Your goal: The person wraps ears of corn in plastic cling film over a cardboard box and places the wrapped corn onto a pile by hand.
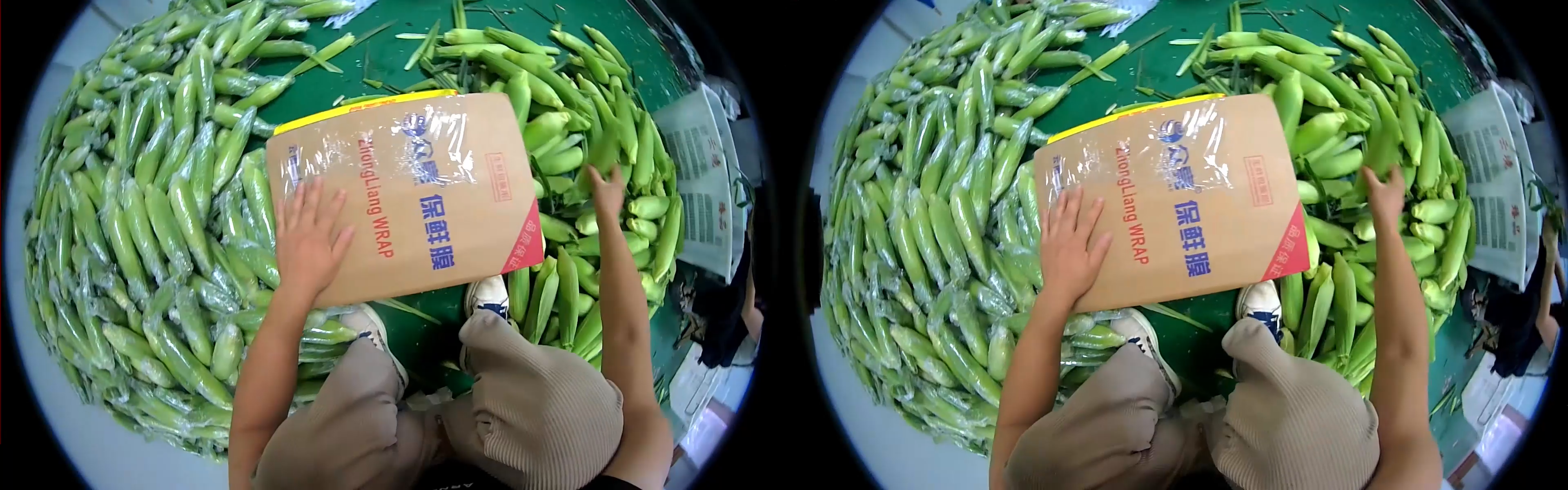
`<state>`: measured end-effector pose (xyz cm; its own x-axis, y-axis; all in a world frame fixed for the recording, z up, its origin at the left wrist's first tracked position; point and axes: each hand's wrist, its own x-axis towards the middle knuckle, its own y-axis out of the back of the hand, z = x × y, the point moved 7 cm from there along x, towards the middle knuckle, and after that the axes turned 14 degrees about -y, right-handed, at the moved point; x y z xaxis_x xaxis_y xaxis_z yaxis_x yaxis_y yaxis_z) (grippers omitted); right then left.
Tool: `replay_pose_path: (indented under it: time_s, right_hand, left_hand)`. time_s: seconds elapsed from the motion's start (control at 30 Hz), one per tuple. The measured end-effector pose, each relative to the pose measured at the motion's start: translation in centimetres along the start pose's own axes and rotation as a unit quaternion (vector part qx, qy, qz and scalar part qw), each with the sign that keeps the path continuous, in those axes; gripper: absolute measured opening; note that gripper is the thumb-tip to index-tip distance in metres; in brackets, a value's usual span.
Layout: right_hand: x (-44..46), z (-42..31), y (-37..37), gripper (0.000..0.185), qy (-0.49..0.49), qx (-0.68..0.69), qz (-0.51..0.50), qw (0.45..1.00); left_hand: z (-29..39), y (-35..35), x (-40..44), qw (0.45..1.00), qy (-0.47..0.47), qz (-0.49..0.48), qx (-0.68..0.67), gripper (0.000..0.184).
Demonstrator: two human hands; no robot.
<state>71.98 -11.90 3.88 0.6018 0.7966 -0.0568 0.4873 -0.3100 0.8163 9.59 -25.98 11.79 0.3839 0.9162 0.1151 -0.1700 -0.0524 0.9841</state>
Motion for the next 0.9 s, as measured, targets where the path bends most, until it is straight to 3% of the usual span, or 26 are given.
replay_pose_path:
  time_s: [0.03, 0.07, 0.1, 0.13, 0.17, 0.23, 0.3, 0.33, 0.37, 0.4, 0.43, 0.47, 0.53, 0.6, 0.63, 0.67, 0.7, 0.73, 0.77, 0.8, 0.87, 0.9]
  right_hand:
    - [-0.7, -0.4, 2.0, 0.069, 0.073, 0.108, 0.093, 0.987]
    - [-0.5, -1.2, 3.7, 0.071, 0.117, 0.16, 0.067, 0.978]
    - [-3.1, -6.0, 6.6, 0.067, 0.234, 0.014, 0.149, 0.961]
    - [-4.7, -9.4, 8.6, 0.06, 0.283, 0.086, 0.133, 0.946]
    - [-5.7, -12.2, 9.8, 0.055, 0.262, 0.344, 0.055, 0.9]
    - [-7.5, -18.2, 11.0, 0.047, 0.28, 0.407, -0.061, 0.867]
    - [-11.9, -24.6, 7.5, 0.044, 0.293, 0.298, -0.156, 0.895]
    - [-15.2, -28.8, 5.0, 0.052, 0.348, 0.186, -0.17, 0.903]
    - [-18.7, -32.9, 2.5, 0.061, 0.408, 0.08, -0.178, 0.892]
    - [-21.5, -35.1, -0.8, 0.072, 0.506, 0.032, -0.11, 0.855]
    - [-23.6, -37.1, -4.1, 0.069, 0.55, 0.017, -0.122, 0.826]
    - [-25.3, -38.9, -7.2, 0.065, 0.552, -0.062, -0.203, 0.807]
    - [-26.8, -39.0, -12.7, 0.062, 0.569, -0.1, -0.218, 0.787]
    - [-27.4, -39.0, -16.2, 0.063, 0.582, -0.111, -0.215, 0.776]
    - [-26.6, -38.8, -15.8, 0.07, 0.591, -0.125, -0.225, 0.764]
    - [-25.8, -37.9, -13.4, 0.074, 0.628, -0.041, -0.212, 0.748]
    - [-24.4, -36.9, -11.2, 0.073, 0.623, 0.011, -0.225, 0.749]
    - [-22.2, -35.4, -8.5, 0.071, 0.531, 0.11, -0.298, 0.786]
    - [-20.2, -33.1, -6.2, 0.069, 0.487, 0.129, -0.276, 0.818]
    - [-19.2, -30.8, -5.0, 0.065, 0.476, 0.067, -0.276, 0.832]
    - [-19.8, -26.9, -6.6, 0.054, 0.442, -0.067, -0.394, 0.803]
    - [-20.5, -27.0, -6.7, 0.047, 0.476, -0.079, -0.346, 0.804]
  left_hand:
    - [-0.1, 0.2, -0.2, 1.0, 0.011, 0.001, 0.002, 0.059]
    - [0.0, 0.5, -0.5, 1.0, 0.016, -0.002, 0.002, 0.058]
    - [0.2, 0.7, -0.4, 1.0, 0.014, -0.003, 0.001, 0.058]
    - [0.3, 0.8, -0.4, 1.0, 0.016, -0.007, 0.008, 0.058]
    - [0.5, 0.8, -0.4, 1.0, 0.018, -0.009, 0.016, 0.057]
    - [0.4, 0.8, -0.4, 0.999, 0.024, 0.0, 0.031, 0.055]
    - [0.3, 0.9, -0.6, 0.999, 0.022, 0.013, 0.041, 0.053]
    - [0.3, 1.8, -0.5, 0.996, 0.0, 0.073, 0.053, 0.052]
    - [0.2, 2.8, -0.2, 0.989, -0.024, 0.134, 0.064, 0.051]
    - [0.3, 3.6, 0.3, 0.977, -0.049, 0.194, 0.071, 0.05]
    - [0.8, 5.1, 1.6, 0.958, -0.08, 0.26, 0.093, 0.054]
    - [1.0, 6.3, 3.6, 0.949, -0.089, 0.29, 0.088, 0.055]
    - [0.9, 8.6, 8.0, 0.947, -0.112, 0.294, 0.064, 0.061]
    - [-0.9, 6.7, 11.2, 0.979, -0.1, 0.175, -0.008, 0.073]
    - [-1.8, 4.7, 11.9, 0.99, -0.082, 0.102, -0.041, 0.076]
    - [-2.6, 3.0, 12.0, 0.995, -0.066, 0.03, -0.074, 0.079]
    - [-2.7, 3.0, 11.8, 0.995, -0.062, 0.026, -0.073, 0.08]
    - [-2.7, 2.9, 11.9, 0.995, -0.061, 0.023, -0.073, 0.082]
    - [-2.8, 2.7, 12.1, 0.995, -0.059, 0.024, -0.074, 0.083]
    - [-2.9, 2.6, 12.0, 0.995, -0.058, 0.029, -0.071, 0.083]
    - [-2.9, 2.6, 12.3, 0.995, -0.061, 0.041, -0.067, 0.082]
    - [-2.9, 2.8, 12.6, 0.997, -0.045, 0.019, -0.056, 0.081]
